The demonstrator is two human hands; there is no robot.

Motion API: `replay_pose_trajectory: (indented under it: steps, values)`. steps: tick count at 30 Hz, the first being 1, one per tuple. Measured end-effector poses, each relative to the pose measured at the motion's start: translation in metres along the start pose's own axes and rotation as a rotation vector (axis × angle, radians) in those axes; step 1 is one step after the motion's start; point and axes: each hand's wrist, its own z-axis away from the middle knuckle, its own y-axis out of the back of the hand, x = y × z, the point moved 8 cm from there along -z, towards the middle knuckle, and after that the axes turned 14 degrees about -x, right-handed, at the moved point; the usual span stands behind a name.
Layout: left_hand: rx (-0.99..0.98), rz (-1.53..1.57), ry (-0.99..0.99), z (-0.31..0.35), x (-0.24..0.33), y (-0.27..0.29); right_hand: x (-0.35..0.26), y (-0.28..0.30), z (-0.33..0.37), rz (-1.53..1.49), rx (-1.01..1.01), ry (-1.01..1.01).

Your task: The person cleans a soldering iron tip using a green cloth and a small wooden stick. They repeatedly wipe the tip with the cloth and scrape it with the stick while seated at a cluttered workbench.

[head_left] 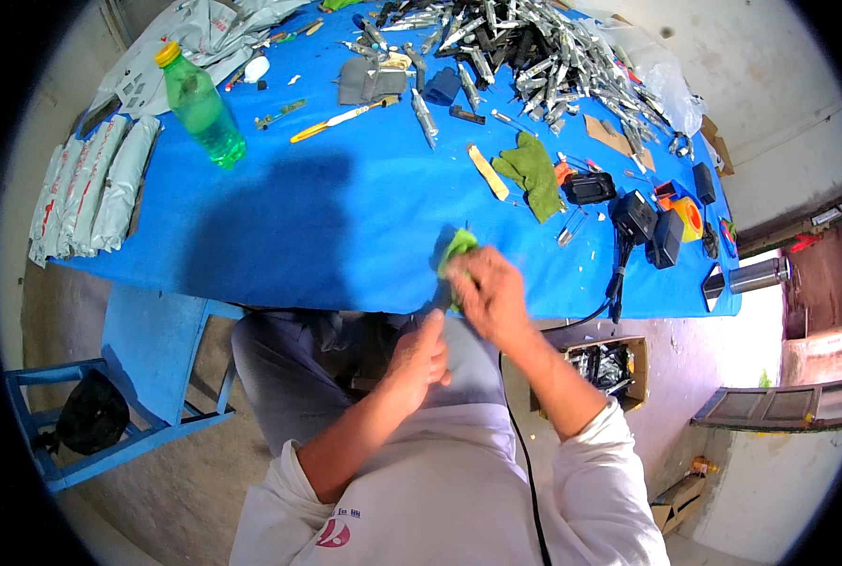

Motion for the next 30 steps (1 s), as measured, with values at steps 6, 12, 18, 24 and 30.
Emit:
replay_pose_trajectory:
  steps: [6,12,18,24,30]
  values:
    - [0.030,-0.107,-0.023,-0.001,0.012,-0.005,-0.005,-0.004,0.012,-0.011,0.002,0.039]
    - [0.003,-0.088,-0.032,-0.009,0.013,-0.002,0.027,0.018,-0.019,-0.036,0.089,-0.120]
    - [0.019,-0.114,-0.025,-0.001,0.015,-0.004,-0.008,-0.006,0.024,-0.117,-0.041,-0.043]
    - [-0.020,-0.093,-0.023,-0.005,0.018,0.000,0.022,0.015,-0.018,-0.046,0.041,-0.090]
    - [-0.033,-0.083,-0.001,0.002,0.012,-0.003,-0.002,-0.002,0.006,-0.107,-0.018,-0.065]
